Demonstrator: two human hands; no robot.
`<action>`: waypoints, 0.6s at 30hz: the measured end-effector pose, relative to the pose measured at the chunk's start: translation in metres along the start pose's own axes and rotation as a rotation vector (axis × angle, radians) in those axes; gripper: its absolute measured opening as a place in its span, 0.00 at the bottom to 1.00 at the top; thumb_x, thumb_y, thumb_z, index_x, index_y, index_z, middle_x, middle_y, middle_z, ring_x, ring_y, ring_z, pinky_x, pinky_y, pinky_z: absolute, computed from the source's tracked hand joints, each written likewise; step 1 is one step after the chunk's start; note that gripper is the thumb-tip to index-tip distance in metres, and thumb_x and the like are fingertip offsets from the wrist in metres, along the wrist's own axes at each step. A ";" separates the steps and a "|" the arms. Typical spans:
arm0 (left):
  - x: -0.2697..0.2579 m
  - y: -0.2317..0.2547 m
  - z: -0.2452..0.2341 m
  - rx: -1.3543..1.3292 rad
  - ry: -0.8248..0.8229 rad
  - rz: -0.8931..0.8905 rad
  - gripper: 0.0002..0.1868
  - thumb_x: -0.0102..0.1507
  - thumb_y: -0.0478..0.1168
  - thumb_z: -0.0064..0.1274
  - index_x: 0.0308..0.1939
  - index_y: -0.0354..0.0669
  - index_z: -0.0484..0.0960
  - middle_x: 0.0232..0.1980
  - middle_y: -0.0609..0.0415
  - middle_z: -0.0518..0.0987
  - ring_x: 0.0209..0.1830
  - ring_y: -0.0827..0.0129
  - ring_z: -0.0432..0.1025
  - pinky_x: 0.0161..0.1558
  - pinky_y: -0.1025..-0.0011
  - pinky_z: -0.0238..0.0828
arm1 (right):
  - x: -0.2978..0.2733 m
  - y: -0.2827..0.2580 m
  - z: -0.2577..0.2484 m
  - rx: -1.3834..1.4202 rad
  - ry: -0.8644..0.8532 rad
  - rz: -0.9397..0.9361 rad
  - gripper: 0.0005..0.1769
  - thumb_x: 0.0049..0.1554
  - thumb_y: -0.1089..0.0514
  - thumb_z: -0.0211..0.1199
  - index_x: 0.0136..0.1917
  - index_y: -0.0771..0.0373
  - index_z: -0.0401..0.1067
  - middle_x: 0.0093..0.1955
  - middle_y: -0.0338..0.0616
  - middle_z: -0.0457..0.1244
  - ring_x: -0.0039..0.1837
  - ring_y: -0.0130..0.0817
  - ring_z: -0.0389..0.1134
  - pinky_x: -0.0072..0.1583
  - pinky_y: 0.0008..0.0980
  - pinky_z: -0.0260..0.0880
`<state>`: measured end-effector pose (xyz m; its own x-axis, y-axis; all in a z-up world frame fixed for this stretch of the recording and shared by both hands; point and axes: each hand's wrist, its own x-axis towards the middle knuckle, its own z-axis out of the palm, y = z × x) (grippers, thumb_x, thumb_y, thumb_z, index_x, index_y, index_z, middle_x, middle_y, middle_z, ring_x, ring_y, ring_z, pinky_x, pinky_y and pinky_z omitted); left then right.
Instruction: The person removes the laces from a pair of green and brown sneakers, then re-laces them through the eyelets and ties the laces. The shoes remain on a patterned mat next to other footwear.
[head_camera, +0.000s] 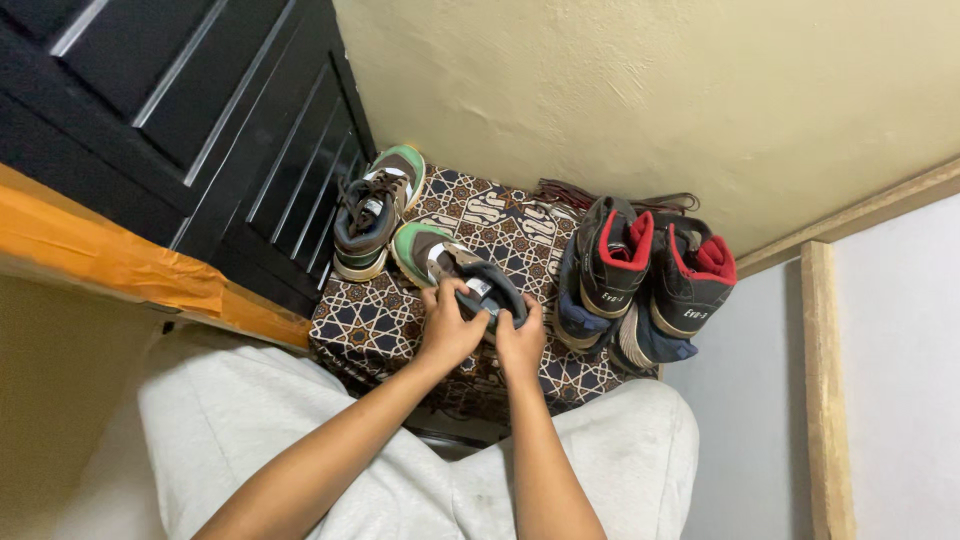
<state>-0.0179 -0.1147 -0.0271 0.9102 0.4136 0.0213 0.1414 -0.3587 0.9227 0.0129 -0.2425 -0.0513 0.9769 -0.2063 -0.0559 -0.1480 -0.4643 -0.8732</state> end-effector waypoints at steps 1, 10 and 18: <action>-0.003 -0.002 0.000 -0.005 0.006 -0.018 0.30 0.53 0.39 0.65 0.54 0.46 0.66 0.57 0.35 0.62 0.57 0.39 0.65 0.58 0.55 0.67 | 0.002 -0.001 0.000 -0.001 0.001 -0.023 0.27 0.53 0.55 0.62 0.65 0.64 0.69 0.56 0.57 0.69 0.57 0.49 0.73 0.60 0.40 0.70; -0.014 -0.027 -0.031 0.062 -0.343 -0.226 0.34 0.54 0.51 0.64 0.59 0.44 0.68 0.62 0.32 0.67 0.62 0.44 0.66 0.62 0.57 0.65 | 0.006 0.000 -0.006 0.002 -0.089 -0.062 0.23 0.52 0.63 0.57 0.61 0.64 0.74 0.55 0.54 0.72 0.57 0.42 0.75 0.61 0.35 0.70; 0.014 0.011 -0.083 0.304 -0.627 -0.230 0.29 0.62 0.58 0.57 0.58 0.42 0.72 0.54 0.42 0.80 0.58 0.53 0.75 0.60 0.61 0.69 | 0.015 -0.004 -0.009 0.042 -0.219 -0.100 0.24 0.53 0.69 0.51 0.62 0.65 0.74 0.59 0.51 0.71 0.61 0.37 0.72 0.64 0.33 0.67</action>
<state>-0.0357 -0.0433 0.0148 0.8833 -0.0180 -0.4684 0.3742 -0.5745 0.7279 0.0270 -0.2518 -0.0443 0.9971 0.0330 -0.0683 -0.0472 -0.4355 -0.8990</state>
